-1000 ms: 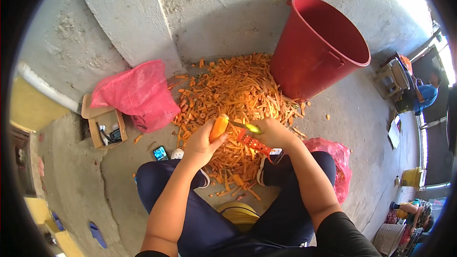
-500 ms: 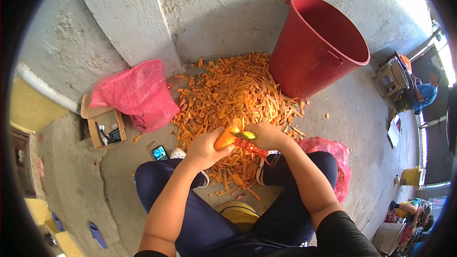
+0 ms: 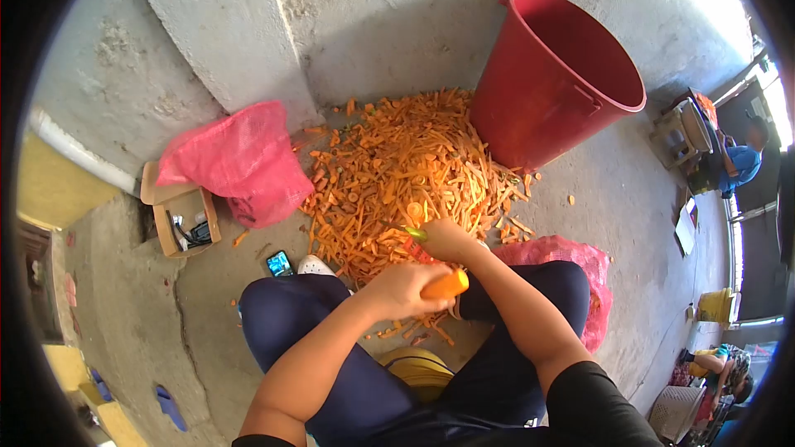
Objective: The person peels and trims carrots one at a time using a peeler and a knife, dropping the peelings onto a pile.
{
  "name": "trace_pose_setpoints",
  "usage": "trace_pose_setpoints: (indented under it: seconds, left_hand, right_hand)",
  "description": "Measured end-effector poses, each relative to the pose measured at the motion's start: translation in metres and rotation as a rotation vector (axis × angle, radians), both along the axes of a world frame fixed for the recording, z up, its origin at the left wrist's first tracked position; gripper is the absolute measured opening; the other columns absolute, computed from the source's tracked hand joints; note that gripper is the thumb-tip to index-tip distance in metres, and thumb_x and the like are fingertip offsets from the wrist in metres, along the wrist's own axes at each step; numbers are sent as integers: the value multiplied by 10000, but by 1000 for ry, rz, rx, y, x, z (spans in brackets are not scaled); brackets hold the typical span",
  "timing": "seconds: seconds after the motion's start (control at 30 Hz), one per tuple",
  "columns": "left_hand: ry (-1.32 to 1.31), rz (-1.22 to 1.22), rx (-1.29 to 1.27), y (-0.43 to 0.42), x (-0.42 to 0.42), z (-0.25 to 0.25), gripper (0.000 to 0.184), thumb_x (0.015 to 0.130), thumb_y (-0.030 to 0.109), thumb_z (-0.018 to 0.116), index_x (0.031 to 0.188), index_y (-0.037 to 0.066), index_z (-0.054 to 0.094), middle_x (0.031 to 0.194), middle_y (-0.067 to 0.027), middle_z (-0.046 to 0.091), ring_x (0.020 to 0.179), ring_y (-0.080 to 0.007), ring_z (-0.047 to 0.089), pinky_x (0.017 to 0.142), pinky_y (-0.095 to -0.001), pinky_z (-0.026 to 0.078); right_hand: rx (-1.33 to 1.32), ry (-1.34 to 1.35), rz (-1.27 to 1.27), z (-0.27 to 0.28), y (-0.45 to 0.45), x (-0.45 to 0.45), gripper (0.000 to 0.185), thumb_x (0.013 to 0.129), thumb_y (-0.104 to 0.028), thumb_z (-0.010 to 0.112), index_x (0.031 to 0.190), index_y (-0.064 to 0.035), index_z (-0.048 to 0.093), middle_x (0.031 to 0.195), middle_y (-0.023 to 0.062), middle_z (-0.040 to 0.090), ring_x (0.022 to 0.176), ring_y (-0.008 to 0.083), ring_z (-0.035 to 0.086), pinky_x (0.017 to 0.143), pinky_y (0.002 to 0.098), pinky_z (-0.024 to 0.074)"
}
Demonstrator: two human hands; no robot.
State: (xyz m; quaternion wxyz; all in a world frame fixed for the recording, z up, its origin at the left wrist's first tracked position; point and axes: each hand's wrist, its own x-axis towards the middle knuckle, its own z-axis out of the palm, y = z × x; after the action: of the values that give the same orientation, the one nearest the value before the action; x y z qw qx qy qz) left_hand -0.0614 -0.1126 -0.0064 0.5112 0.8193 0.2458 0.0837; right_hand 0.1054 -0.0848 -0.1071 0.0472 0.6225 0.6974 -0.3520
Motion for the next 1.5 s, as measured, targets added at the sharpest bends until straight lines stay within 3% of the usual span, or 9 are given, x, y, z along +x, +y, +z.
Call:
trace_pose_setpoints:
  seconds: [0.1, 0.2, 0.43, 0.57, 0.77, 0.9, 1.03, 1.23, 1.5]
  left_hand:
    - [-313, 264, -320, 17, -4, -3, 399, 771, 355, 579, 998, 41, 488, 876, -82, 547, 785, -187, 549, 696, -304, 435]
    - [-764, 439, -645, 33, -5, -13, 331, 795, 342, 569, 991, 96, 466, 976, -37, 504, 897, -114, 464, 788, -261, 374]
    - [-944, 821, -821, 39, -9, -13, 287, 838, 314, 508, 982, 76, 439, 915, -81, 536, 884, -184, 534, 782, -324, 439]
    - [-706, 933, -933, 49, -23, -29, 404, 815, 453, 473, 938, 68, 460, 763, -92, 529, 696, -212, 557, 587, -366, 474]
    - [-647, 772, -1293, 49, -29, -21, 410, 840, 420, 407, 1003, 50, 467, 780, -98, 531, 700, -217, 560, 615, -374, 492]
    - [-654, 669, -1327, 51, -37, -25, 408, 853, 391, 392, 1063, 51, 478, 845, -102, 547, 740, -212, 561, 616, -376, 495]
    - [-682, 756, -1323, 49, -37, -22, 400, 859, 365, 392, 1124, 74, 463, 865, -89, 560, 768, -200, 567, 589, -369, 501]
    - [-562, 603, -1304, 53, -42, -26, 388, 854, 334, 421, 1133, 66, 450, 875, -99, 571, 676, -198, 587, 557, -338, 510]
    - [-354, 569, -1201, 51, -50, -21, 418, 843, 381, 454, 1076, 35, 489, 756, -94, 589, 595, -180, 587, 513, -273, 484]
  right_hand:
    - [208, 290, 137, -25, -10, 2, 206, 703, -205, 530, 784, -26, 591, 739, 170, 602, 719, 308, 586, 655, 377, 463]
    - [-93, 223, -179, -24, -4, -6, 308, 754, -240, 520, 865, 42, 570, 757, 201, 592, 693, 314, 573, 633, 377, 434]
    - [-377, 1107, -946, 3, -10, -26, 409, 826, -287, 504, 957, 100, 512, 829, 155, 580, 710, 203, 547, 626, 330, 420]
    - [-226, 875, -676, 37, -10, -24, 420, 819, -307, 525, 993, 75, 499, 791, 159, 576, 691, 209, 555, 616, 320, 423]
    - [-49, 412, -315, 88, -4, -6, 496, 808, -360, 534, 1096, 32, 438, 742, 168, 578, 665, 225, 563, 626, 318, 435]
    - [166, 493, -187, 71, -8, 7, 554, 824, -430, 483, 1134, 21, 401, 904, 224, 561, 818, 279, 560, 707, 347, 427]
    - [-54, 466, -142, 99, -10, 7, 511, 872, -418, 382, 1147, 13, 387, 990, 210, 540, 958, 294, 519, 810, 341, 388]
    - [-158, 802, -16, 98, -23, 1, 386, 911, -370, 304, 904, -40, 503, 781, 2, 467, 735, 99, 406, 700, 253, 363]
    - [-430, 950, -141, 91, -41, -13, 385, 909, -383, 302, 872, -60, 508, 738, -28, 429, 689, 73, 361, 643, 221, 333]
